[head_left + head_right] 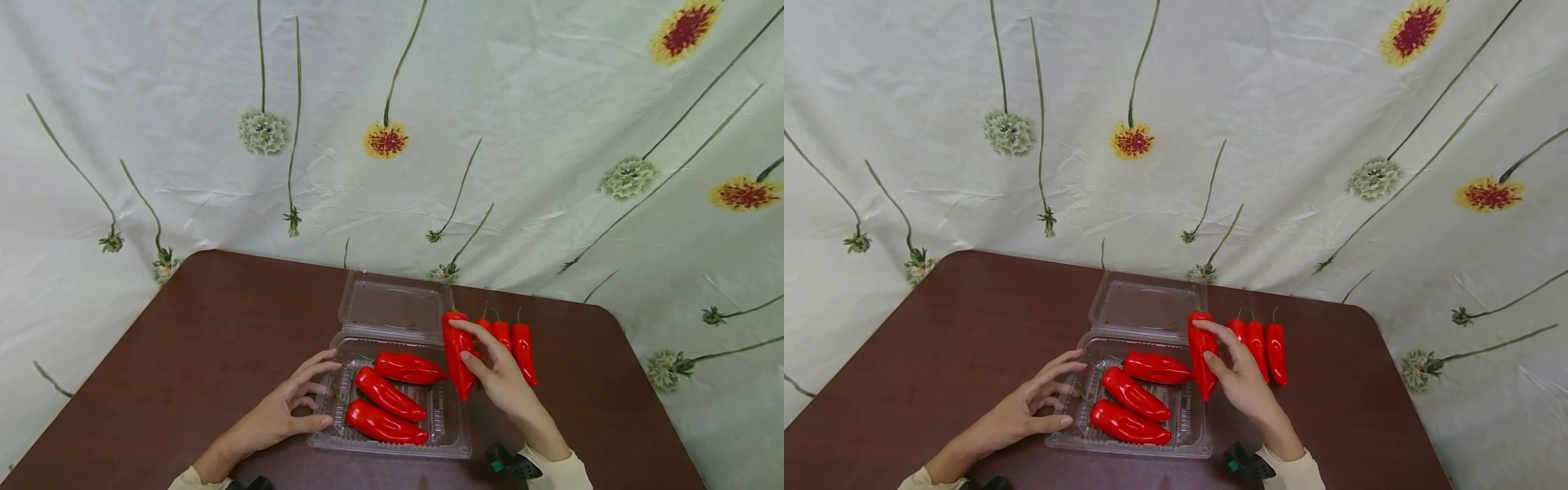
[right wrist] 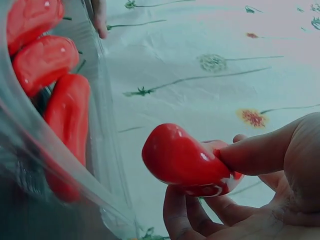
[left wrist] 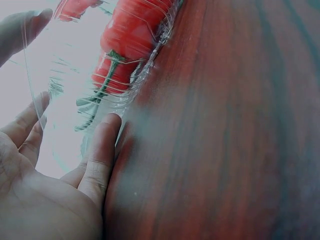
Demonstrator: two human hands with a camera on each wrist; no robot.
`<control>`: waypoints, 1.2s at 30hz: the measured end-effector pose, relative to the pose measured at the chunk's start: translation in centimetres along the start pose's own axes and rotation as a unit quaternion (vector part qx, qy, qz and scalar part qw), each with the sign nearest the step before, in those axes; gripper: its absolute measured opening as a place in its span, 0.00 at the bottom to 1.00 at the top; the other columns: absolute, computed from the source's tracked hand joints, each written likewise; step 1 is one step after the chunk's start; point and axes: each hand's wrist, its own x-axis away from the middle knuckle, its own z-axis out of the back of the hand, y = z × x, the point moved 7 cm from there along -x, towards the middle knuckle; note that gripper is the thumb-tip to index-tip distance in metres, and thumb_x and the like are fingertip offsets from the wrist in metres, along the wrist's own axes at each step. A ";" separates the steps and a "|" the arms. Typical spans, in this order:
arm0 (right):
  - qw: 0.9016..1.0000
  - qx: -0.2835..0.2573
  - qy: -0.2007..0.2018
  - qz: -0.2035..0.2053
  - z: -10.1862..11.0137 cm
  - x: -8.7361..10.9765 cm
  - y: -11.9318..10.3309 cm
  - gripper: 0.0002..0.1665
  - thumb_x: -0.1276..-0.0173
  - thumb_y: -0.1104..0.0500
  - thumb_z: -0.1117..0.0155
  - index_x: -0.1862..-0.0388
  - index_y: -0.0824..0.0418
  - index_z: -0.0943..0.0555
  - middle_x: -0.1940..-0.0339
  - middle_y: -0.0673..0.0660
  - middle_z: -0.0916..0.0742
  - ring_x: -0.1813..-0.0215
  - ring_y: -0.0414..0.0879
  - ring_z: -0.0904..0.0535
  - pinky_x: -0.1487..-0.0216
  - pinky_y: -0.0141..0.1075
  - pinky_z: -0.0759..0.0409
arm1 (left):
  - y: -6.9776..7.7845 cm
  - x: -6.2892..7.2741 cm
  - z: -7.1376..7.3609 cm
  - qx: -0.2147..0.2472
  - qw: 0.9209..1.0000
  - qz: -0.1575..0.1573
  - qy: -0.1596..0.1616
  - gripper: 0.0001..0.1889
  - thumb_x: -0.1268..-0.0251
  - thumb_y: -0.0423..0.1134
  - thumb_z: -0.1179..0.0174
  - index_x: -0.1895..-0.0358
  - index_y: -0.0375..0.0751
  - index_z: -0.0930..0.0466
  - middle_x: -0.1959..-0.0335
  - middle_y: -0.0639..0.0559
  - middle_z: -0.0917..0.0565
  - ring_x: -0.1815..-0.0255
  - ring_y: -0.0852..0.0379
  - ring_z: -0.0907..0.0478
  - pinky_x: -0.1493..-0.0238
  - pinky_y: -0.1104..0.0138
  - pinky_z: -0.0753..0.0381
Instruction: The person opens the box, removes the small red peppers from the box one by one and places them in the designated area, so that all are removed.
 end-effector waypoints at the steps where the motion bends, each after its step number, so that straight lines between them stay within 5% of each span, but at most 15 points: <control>1: 1.000 -0.005 0.002 -0.008 0.2 0.0 0.1 0.30 0.26 0.65 0.41 0.28 0.47 0.31 0.33 0.61 0.27 0.39 0.61 0.26 0.52 0.40 0.16 | 0.0 0.0 0.0 0.000 1.000 0.002 0.000 0.36 0.33 0.28 0.38 0.24 0.36 0.43 0.18 0.42 0.54 0.41 0.49 0.23 0.51 0.65 0.23; 11: 0.999 0.014 0.044 0.014 3.6 0.4 0.2 0.30 0.24 0.64 0.43 0.26 0.52 0.32 0.32 0.61 0.27 0.40 0.59 0.26 0.51 0.36 0.17 | -0.3 -0.1 -0.1 0.000 1.000 0.007 -0.004 0.37 0.33 0.30 0.37 0.24 0.38 0.42 0.18 0.44 0.54 0.40 0.49 0.24 0.51 0.66 0.23; 19: 0.998 0.007 0.066 -0.006 5.9 0.4 1.1 0.30 0.22 0.65 0.47 0.24 0.53 0.34 0.30 0.60 0.28 0.40 0.43 0.25 0.49 0.36 0.18 | -0.3 -0.1 0.0 0.002 1.000 0.006 -0.001 0.36 0.34 0.28 0.37 0.24 0.36 0.42 0.19 0.42 0.53 0.41 0.49 0.23 0.51 0.66 0.22; 36: 0.996 0.003 0.090 -0.027 9.9 0.9 3.8 0.29 0.18 0.63 0.58 0.21 0.54 0.39 0.21 0.62 0.36 0.35 0.30 0.31 0.44 0.22 0.27 | 0.1 0.1 0.0 0.004 1.000 -0.008 0.002 0.37 0.34 0.27 0.37 0.24 0.35 0.42 0.19 0.41 0.54 0.41 0.49 0.23 0.52 0.66 0.22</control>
